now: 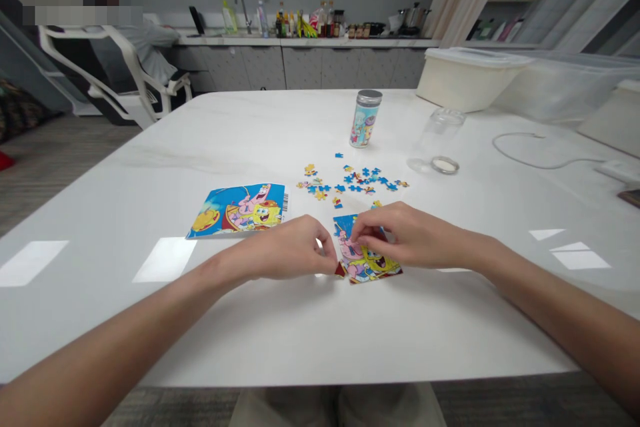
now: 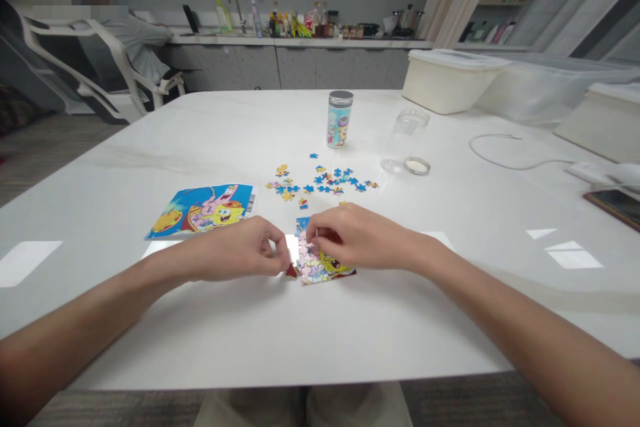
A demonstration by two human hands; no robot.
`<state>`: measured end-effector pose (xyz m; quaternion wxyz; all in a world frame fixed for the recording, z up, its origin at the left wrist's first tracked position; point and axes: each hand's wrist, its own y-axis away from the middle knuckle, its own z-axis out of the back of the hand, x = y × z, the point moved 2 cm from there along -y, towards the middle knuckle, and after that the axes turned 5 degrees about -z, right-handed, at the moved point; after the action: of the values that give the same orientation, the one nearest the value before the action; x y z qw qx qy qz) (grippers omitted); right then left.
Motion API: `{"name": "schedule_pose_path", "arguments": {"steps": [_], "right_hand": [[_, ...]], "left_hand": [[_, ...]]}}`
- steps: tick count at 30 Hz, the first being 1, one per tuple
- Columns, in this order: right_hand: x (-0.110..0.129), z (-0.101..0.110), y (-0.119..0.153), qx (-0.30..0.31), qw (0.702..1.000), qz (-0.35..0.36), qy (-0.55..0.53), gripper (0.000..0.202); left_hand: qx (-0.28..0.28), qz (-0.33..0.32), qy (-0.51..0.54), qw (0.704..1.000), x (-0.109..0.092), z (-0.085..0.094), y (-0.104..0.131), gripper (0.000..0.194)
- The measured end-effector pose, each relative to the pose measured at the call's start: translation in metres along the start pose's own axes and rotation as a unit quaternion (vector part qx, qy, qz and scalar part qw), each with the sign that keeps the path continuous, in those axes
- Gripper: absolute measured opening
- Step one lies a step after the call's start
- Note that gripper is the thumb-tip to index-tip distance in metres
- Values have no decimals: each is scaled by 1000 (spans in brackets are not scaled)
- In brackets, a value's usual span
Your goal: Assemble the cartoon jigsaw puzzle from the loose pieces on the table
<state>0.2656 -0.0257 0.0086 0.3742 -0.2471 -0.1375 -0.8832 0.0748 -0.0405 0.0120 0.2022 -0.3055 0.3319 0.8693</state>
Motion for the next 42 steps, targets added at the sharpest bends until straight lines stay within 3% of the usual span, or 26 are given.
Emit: {"name": "schedule_pose_path", "arguments": {"steps": [5,14,28,42], "right_hand": [[5,-5,6,59,995,68,49,9],[7,-3,10,103,989,86,56,7],[7,-5,9,114,989,82,48,9],[8,-5,10,115,989,84,48,9]], "left_hand": [[2,18,-11,1000,-3,-1,2,20],[9,16,-44,999,1,-5,0,23],[6,-11,-53,998,-2,-5,1,17],[-20,-65,-21,997,-3,-9,-2,25]]}}
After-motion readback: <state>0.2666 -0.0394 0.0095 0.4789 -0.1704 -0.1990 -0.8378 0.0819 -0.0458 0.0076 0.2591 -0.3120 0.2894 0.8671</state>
